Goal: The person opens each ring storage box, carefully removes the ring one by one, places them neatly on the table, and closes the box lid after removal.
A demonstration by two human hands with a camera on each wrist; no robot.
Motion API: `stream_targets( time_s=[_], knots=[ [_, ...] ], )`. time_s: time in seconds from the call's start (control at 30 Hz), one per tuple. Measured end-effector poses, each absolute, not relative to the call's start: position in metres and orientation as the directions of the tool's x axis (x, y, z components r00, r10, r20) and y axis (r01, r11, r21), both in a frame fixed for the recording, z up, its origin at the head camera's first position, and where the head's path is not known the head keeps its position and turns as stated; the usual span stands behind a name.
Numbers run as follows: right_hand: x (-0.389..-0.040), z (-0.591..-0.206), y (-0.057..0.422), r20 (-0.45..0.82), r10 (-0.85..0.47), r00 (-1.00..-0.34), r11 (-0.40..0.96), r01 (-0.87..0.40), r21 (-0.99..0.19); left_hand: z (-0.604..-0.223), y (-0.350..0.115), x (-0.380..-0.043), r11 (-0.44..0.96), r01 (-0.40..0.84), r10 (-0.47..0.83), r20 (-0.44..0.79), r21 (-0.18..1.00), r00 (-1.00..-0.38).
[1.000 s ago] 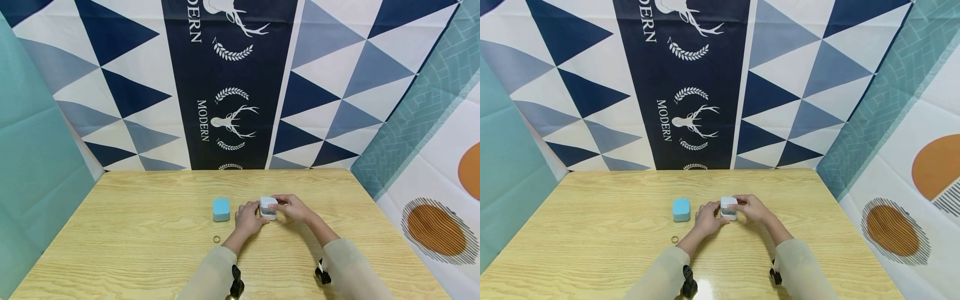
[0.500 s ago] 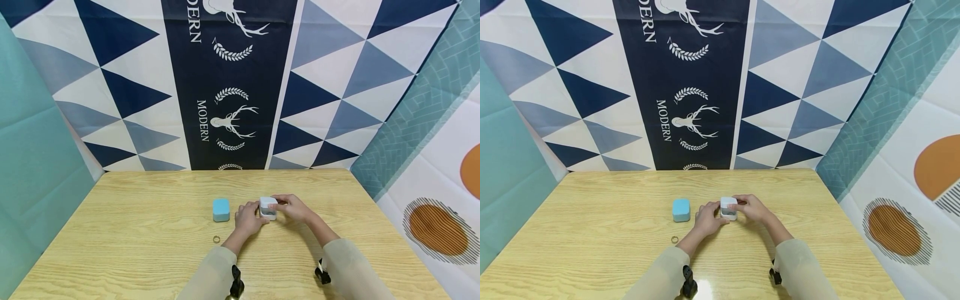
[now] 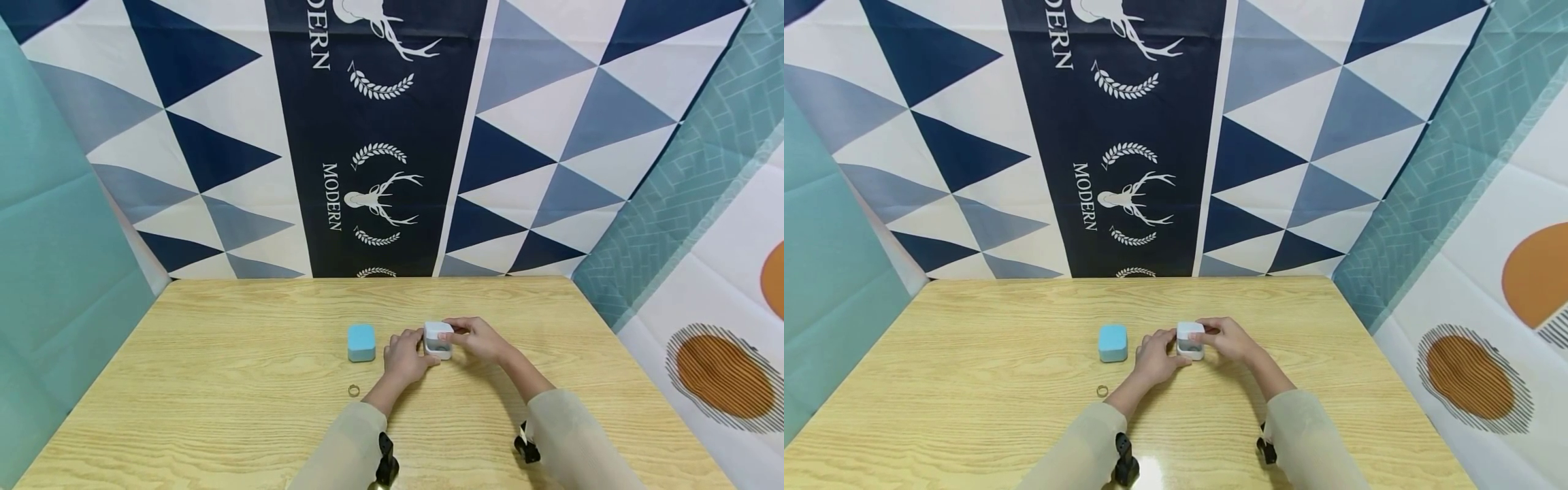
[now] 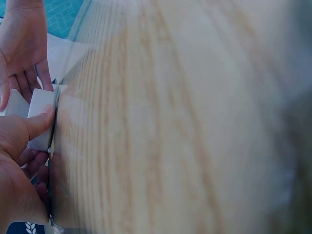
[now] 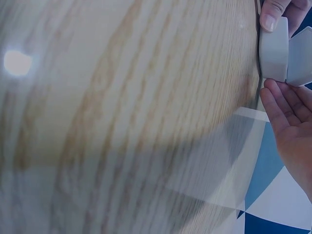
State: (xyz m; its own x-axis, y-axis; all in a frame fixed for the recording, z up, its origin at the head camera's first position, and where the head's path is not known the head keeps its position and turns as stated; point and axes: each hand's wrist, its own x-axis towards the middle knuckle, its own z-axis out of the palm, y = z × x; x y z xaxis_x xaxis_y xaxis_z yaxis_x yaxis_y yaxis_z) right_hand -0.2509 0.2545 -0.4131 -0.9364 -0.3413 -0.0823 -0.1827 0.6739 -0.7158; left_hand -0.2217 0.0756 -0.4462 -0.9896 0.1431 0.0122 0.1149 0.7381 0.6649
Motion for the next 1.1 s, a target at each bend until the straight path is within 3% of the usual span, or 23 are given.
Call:
stream_targets(
  time_s=[1.1],
  knots=[
    [-0.251,-0.4126,0.2547,-0.089,-0.344,-0.935,0.661,-0.174,-0.73,-0.4454,0.0762,-0.2216,0.743,0.114,0.138,0.015,0.659,-0.99]
  ],
)
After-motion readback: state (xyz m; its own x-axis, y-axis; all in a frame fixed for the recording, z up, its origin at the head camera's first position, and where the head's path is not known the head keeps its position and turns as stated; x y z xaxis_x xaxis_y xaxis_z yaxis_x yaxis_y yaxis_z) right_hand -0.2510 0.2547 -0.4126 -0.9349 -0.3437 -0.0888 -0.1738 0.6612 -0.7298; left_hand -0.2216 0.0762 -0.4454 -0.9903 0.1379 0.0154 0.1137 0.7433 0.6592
